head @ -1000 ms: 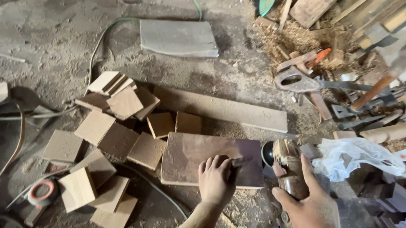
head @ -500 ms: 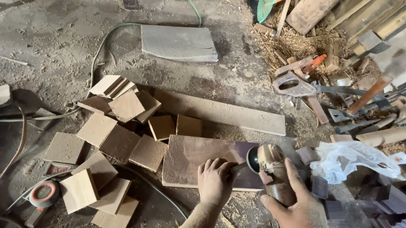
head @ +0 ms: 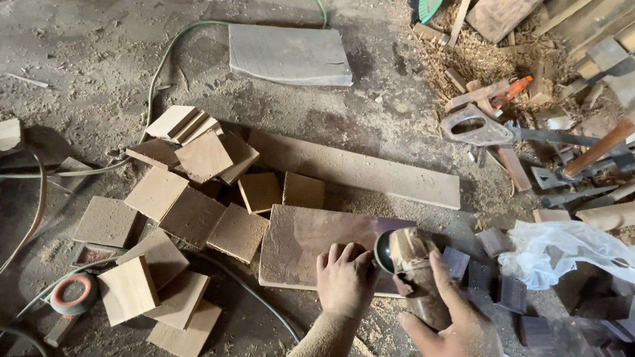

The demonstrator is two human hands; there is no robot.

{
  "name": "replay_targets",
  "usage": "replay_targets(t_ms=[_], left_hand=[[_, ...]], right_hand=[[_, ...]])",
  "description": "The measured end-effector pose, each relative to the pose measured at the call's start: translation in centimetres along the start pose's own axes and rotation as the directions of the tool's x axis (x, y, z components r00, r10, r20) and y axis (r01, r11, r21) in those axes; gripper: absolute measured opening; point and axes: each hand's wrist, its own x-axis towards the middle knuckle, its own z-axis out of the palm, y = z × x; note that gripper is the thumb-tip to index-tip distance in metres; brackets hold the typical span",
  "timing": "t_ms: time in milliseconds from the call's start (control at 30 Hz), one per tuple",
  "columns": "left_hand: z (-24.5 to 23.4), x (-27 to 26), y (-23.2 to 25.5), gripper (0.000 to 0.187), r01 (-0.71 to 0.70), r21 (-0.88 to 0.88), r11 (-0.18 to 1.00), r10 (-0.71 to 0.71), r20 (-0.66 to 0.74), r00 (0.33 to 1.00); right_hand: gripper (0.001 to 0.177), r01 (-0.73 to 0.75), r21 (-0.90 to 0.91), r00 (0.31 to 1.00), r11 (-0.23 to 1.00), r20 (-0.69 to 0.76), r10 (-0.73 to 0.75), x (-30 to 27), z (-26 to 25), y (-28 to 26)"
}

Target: Sanding the surface of a wooden block using a handheld power sander

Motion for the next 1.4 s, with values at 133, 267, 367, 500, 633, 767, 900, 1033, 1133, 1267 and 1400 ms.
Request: replay_targets(t_ms=[133, 267, 367, 500, 633, 767, 900, 1033, 1133, 1267, 1400], left_hand=[[0.4, -0.1, -0.3, 0.035, 0.001, 0.024, 1.000, -0.002, 0.021, 1.000], [-0.2, -0.1, 0.1, 0.037, 0.019, -0.012, 1.000, -0.019, 0.026, 0.999], [-0.2, 0.1, 0.1, 0.038, 0.019, -0.009, 1.000, -0.019, 0.008, 1.000], [0.2, -0.1, -0.2, 0.031, -0.015, -0.009, 1.000, 0.015, -0.046, 0.999], [0.2, -0.3, -0.1, 0.033, 0.006, 0.003, 1.000, -0.006, 0.009, 1.000], [-0.3, 0.0, 0.2, 0.027, 0.014, -0.019, 1.000, -0.014, 0.000, 1.000], [0.2, 0.0, -0.1, 0.033, -0.007, 0.006, 1.000, 0.007, 0.003, 1.000], [-0.1, 0.0, 0.1, 0.034, 0.022, 0.014, 1.000, -0.024, 0.077, 0.997], [-0.6, 0.1, 0.5, 0.028, -0.009, 0.006, 1.000, 0.009, 0.013, 1.000], [-0.8, 0.1, 0.6, 0.029, -0.009, -0.006, 1.000, 0.009, 0.005, 1.000], [-1.3, 0.1, 0.9, 0.029, 0.003, -0.014, 1.000, -0.002, 0.032, 0.999]], right_hand=[[0.099, 0.086, -0.152, 0.993, 0.985, -0.073, -0.098, 0.2, 1.5, 1.1], [0.099, 0.155, -0.087, 0.976, 0.984, -0.142, -0.166, 0.6, 1.2, 1.3], [0.099, 0.146, -0.054, 0.981, 0.988, -0.123, -0.151, 1.1, 1.3, 1.4], [0.099, 0.068, -0.124, 0.996, 0.990, -0.057, -0.076, 0.2, 1.5, 0.5], [0.101, 0.079, -0.160, 0.995, 0.984, -0.044, -0.087, 0.7, 1.7, 1.5], [0.097, 0.202, -0.058, 0.965, 0.978, -0.160, -0.209, 1.1, 1.4, 1.6], [0.096, 0.164, -0.096, 0.974, 0.982, -0.142, -0.177, 0.7, 1.9, 1.4], [0.100, 0.189, -0.082, 0.977, 0.979, -0.085, -0.196, 1.5, 1.8, 2.5], [0.096, 0.283, -0.007, 0.936, 0.959, -0.215, -0.277, 2.0, 1.2, 2.6], [0.099, 0.167, -0.092, 0.970, 0.982, -0.163, -0.180, 2.5, 0.6, 2.4], [0.108, 0.088, 0.121, 0.989, 0.989, -0.131, -0.072, 3.5, 0.8, 3.9]])
